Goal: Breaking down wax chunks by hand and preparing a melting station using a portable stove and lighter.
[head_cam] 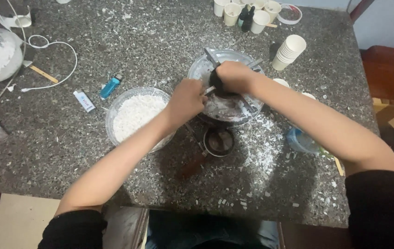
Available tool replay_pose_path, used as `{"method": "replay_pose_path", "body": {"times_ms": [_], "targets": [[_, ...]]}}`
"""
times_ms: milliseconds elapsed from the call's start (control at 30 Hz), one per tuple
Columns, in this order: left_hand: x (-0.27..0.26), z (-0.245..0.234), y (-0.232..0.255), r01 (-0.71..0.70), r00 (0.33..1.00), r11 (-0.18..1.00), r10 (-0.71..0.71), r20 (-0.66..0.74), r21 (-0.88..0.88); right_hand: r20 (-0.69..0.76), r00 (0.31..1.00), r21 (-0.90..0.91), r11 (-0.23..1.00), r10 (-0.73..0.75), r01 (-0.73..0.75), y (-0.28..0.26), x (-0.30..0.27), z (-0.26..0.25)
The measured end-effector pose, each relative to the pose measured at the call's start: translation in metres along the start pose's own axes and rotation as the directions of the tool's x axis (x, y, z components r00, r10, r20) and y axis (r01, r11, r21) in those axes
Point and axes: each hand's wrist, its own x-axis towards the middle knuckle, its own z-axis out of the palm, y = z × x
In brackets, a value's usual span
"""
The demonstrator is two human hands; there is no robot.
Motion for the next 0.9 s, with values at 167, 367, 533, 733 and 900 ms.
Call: {"method": "replay_pose_path", "body": {"times_ms": [167,367,533,733,900], "targets": [[-0.009,-0.008,0.017,0.062,0.998,0.998,-0.062,0.008,-0.004,0.100,0.995,0.012,1.000,-0.010,0.009,0.006,0.005,-0.013],[-0.008,-0.004,0.010,0.025,1.000,1.000,-0.025,-0.007,-0.002,0.159,0.986,-0.050,0.997,-0.052,0.060,0.016,0.012,0.000],[-0.002,-0.004,0.002,0.040,0.999,0.998,-0.041,0.029,0.054,0.099,0.993,-0.179,0.980,-0.069,0.086,0.029,0.016,0.011],[-0.005,0.001,0.006,0.089,0.996,0.995,-0.089,0.004,0.040,0.105,0.981,-0.228,0.956,-0.164,0.184,0.016,0.011,-0.008],[-0.003,0.007,0.004,0.091,0.995,0.995,-0.090,-0.046,0.029,0.109,0.973,-0.377,0.897,-0.203,0.230,0.038,0.018,0.022]]}}
